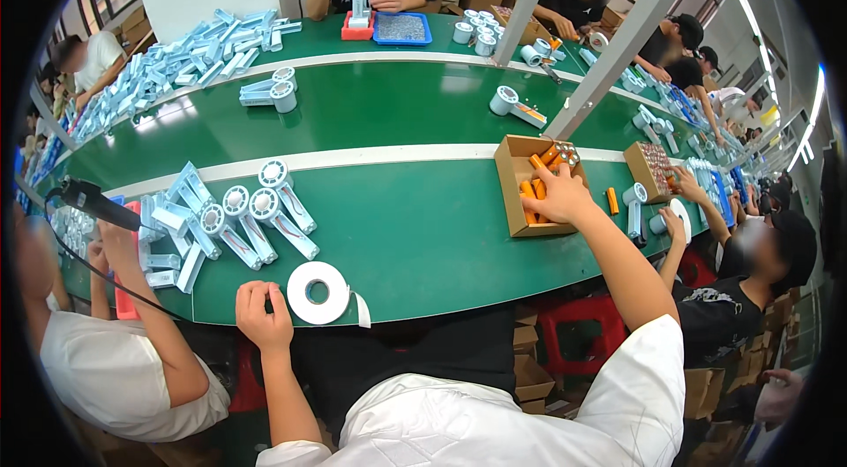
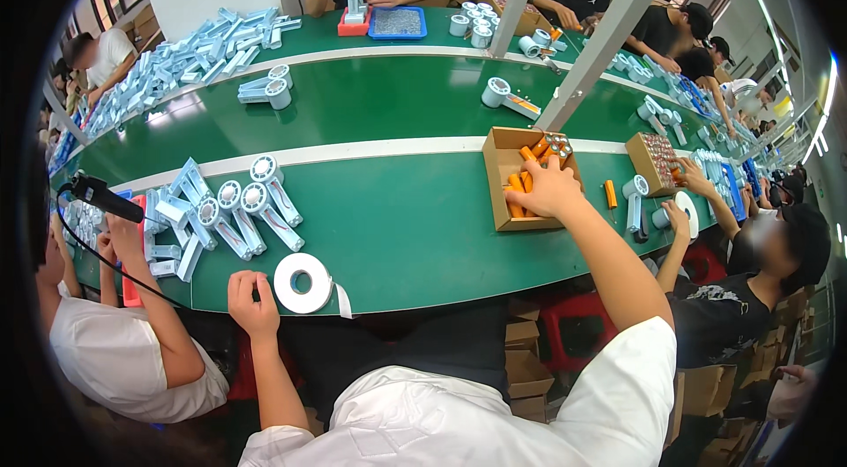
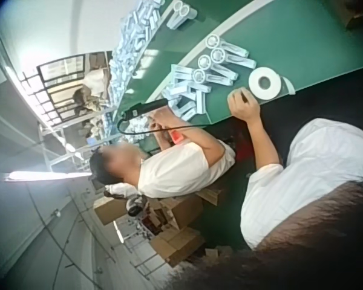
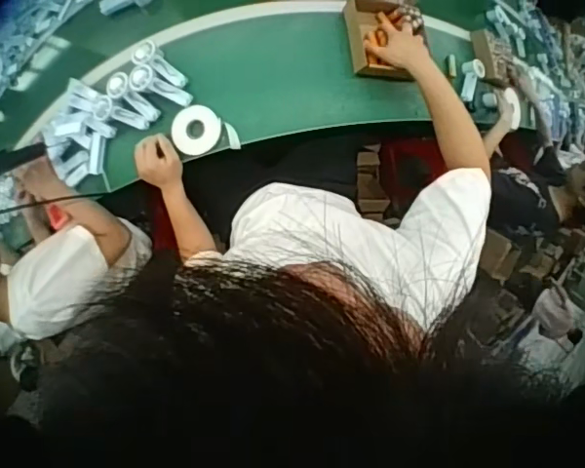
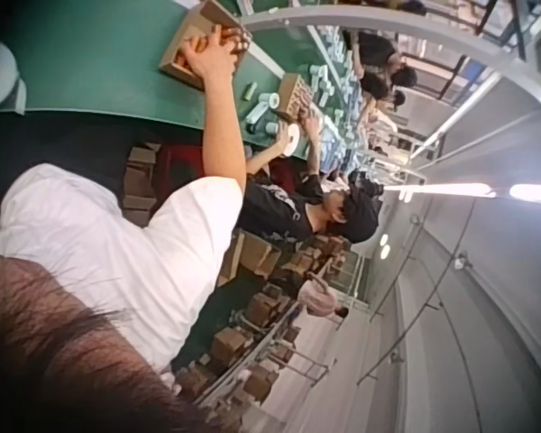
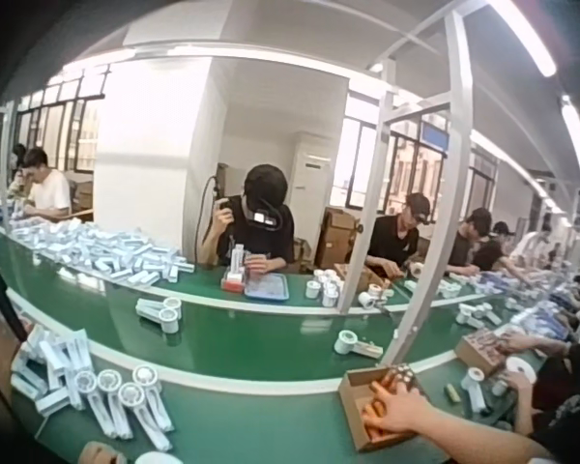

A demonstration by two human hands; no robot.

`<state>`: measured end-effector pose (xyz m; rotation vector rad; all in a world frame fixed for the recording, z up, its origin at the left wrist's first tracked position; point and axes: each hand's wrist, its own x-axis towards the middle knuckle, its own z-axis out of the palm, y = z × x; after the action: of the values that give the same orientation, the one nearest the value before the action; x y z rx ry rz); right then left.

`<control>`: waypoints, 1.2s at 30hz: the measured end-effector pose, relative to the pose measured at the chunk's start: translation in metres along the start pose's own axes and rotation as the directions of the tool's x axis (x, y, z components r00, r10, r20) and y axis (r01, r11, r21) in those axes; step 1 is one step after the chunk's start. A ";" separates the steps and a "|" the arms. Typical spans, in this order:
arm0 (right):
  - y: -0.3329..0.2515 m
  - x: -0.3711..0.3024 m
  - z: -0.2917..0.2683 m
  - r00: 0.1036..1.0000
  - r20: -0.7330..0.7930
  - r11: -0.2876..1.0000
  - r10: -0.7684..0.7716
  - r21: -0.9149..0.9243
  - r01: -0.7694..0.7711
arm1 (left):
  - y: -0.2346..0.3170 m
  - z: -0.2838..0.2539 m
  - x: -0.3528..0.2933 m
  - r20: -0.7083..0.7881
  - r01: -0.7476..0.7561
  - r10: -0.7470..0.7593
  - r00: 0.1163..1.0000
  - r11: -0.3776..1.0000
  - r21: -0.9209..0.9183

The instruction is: Assembling handheld fans by inserting internal components and applying tape on a factory production line.

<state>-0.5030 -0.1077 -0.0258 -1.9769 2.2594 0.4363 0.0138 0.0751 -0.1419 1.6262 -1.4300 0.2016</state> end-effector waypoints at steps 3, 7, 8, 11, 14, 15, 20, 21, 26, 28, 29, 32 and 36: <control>-0.003 0.014 0.008 0.999 0.020 1.000 -0.026 0.017 0.026 | -0.001 -0.002 0.000 -0.015 -0.022 0.022 1.000 1.000 0.010; 0.008 0.023 0.035 0.973 -0.218 0.995 -0.073 0.052 0.086 | -0.014 -0.003 -0.006 -0.054 -0.002 0.005 0.999 0.998 0.059; 0.015 0.021 0.034 0.965 -0.221 0.984 -0.138 0.082 0.160 | -0.010 -0.005 -0.005 -0.069 0.012 -0.007 0.998 0.997 0.070; 0.047 0.037 0.057 0.976 -0.196 0.992 -0.095 0.068 0.111 | -0.009 -0.003 -0.001 -0.102 0.009 -0.001 0.995 0.998 0.070; 0.035 0.026 0.036 0.984 -0.147 0.995 -0.097 0.002 0.098 | 0.000 -0.007 0.001 -0.128 0.011 -0.005 0.992 0.999 0.046; 0.032 0.023 0.030 0.991 -0.129 0.999 -0.036 0.011 0.038 | -0.001 -0.010 0.001 -0.135 0.002 0.002 0.991 1.000 0.028; 0.019 0.029 0.023 0.988 -0.135 0.992 -0.078 -0.112 0.063 | -0.007 -0.019 -0.006 -0.120 0.005 -0.004 0.993 1.000 0.014; 0.016 0.025 0.021 0.988 -0.138 0.992 -0.075 -0.113 0.060 | -0.008 -0.018 -0.005 -0.121 0.005 -0.003 0.993 1.000 0.009; 0.012 0.013 0.020 0.990 -0.140 0.999 -0.033 -0.004 0.033 | -0.006 -0.012 -0.001 -0.140 -0.032 0.033 0.990 0.999 0.006; 0.011 0.015 0.027 0.986 -0.167 1.000 -0.018 0.016 0.021 | -0.009 -0.013 -0.002 -0.130 -0.058 0.057 0.990 0.998 0.001; 0.005 0.014 0.026 0.979 -0.201 0.999 -0.037 -0.018 0.034 | -0.009 -0.014 -0.002 -0.130 -0.050 0.051 0.990 0.999 0.017; 0.006 0.009 0.027 0.973 -0.226 0.997 -0.049 -0.072 0.034 | -0.008 -0.012 -0.003 -0.124 -0.045 0.046 0.991 0.999 0.013; 0.009 0.010 0.025 0.974 -0.210 0.990 -0.087 -0.129 0.060 | -0.009 -0.010 -0.003 -0.135 -0.031 0.032 0.990 0.999 0.009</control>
<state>-0.5158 -0.1092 -0.0516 -2.2617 2.3229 0.3773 0.0249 0.0828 -0.1432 1.5662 -1.3531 0.3293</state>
